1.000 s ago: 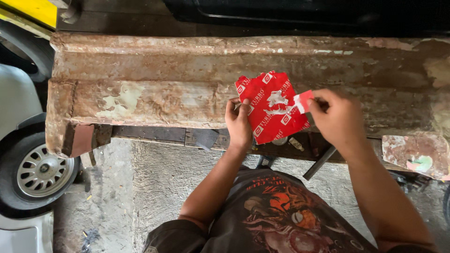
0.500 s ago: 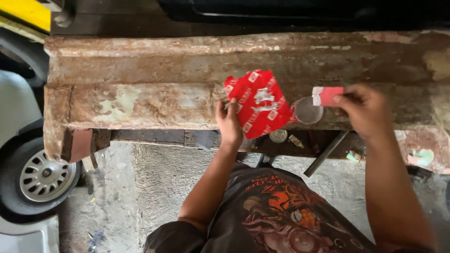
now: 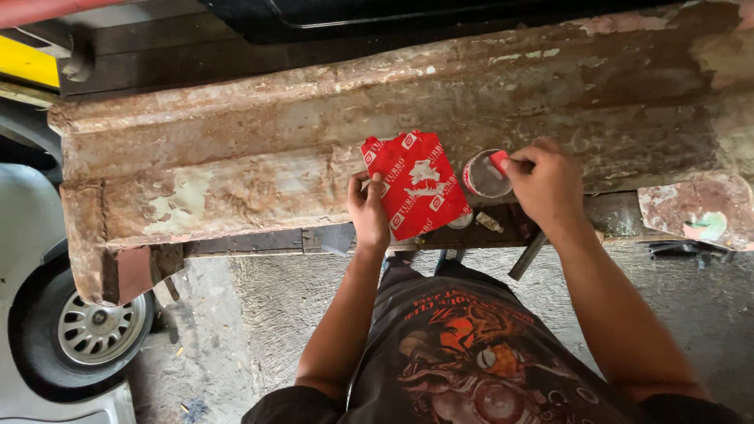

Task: The person pours a white paste from a red can onto a red paper sheet, then uses a small red spatula to mix the paste with a yellow substance from a small tube. The person continues mixing the two substances together on the paper.

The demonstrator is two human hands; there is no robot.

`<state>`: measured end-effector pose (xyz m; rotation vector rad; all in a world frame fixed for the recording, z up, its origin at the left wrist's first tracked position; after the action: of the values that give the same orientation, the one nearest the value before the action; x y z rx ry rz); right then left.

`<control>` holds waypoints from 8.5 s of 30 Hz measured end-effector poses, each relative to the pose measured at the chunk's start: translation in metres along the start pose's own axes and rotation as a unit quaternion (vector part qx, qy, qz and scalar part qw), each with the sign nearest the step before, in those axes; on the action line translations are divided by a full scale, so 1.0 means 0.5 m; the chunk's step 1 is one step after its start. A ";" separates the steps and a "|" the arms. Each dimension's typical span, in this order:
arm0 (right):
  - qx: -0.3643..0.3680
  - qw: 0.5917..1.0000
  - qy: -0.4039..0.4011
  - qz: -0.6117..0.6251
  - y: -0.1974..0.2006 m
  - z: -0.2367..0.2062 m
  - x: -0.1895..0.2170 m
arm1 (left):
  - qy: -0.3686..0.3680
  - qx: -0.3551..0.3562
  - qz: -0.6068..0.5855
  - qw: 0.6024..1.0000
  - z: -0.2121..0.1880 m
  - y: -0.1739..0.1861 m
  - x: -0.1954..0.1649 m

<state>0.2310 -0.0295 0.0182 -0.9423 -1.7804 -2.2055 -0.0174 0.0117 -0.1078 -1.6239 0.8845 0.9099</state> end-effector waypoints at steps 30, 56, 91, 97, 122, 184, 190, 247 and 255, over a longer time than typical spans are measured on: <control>0.098 0.905 -0.177 0.373 -0.039 -0.009 0.016 | -0.010 -0.038 -0.005 0.999 -0.016 -0.025 0.019; 0.123 0.815 -0.296 0.483 -0.034 -0.001 -0.001 | 0.005 -0.051 0.006 0.999 -0.008 -0.030 0.018; 0.040 0.988 -0.058 0.137 -0.024 -0.006 0.007 | 0.007 -0.054 -0.002 0.999 -0.009 -0.028 0.016; 0.128 0.970 -0.056 0.198 -0.022 0.005 -0.004 | -0.004 -0.049 -0.007 0.999 -0.009 -0.031 0.015; 0.212 0.781 -0.301 0.504 -0.026 0.030 -0.044 | 0.020 -0.054 -0.051 0.997 -0.010 -0.029 0.015; 0.092 0.910 0.394 -0.086 0.126 0.044 0.155 | -0.020 0.213 0.108 0.971 -0.014 -0.133 -0.097; 0.041 0.890 0.424 -0.162 0.110 0.007 0.150 | -0.014 0.204 0.087 0.975 -0.014 -0.134 -0.095; -0.074 0.923 0.375 0.036 0.116 -0.024 0.017 | 0.168 0.149 -0.193 0.955 0.000 -0.098 -0.083; -0.090 0.910 0.400 0.065 0.116 -0.028 0.050 | 0.223 0.150 -0.239 0.933 -0.006 -0.101 -0.088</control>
<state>0.2340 -0.0524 0.0787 -0.0976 -1.1093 -2.2099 0.0081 0.0233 -0.0469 -1.6897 0.8217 0.0576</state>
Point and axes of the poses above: each hand's wrist, its own z-axis towards the middle knuckle, its own y-axis out of the back of the hand, x = y × z, the point moved 2 cm from there along z, towards the middle knuckle, and after that the axes turned 7 degrees about -y, right-handed, at the moved point
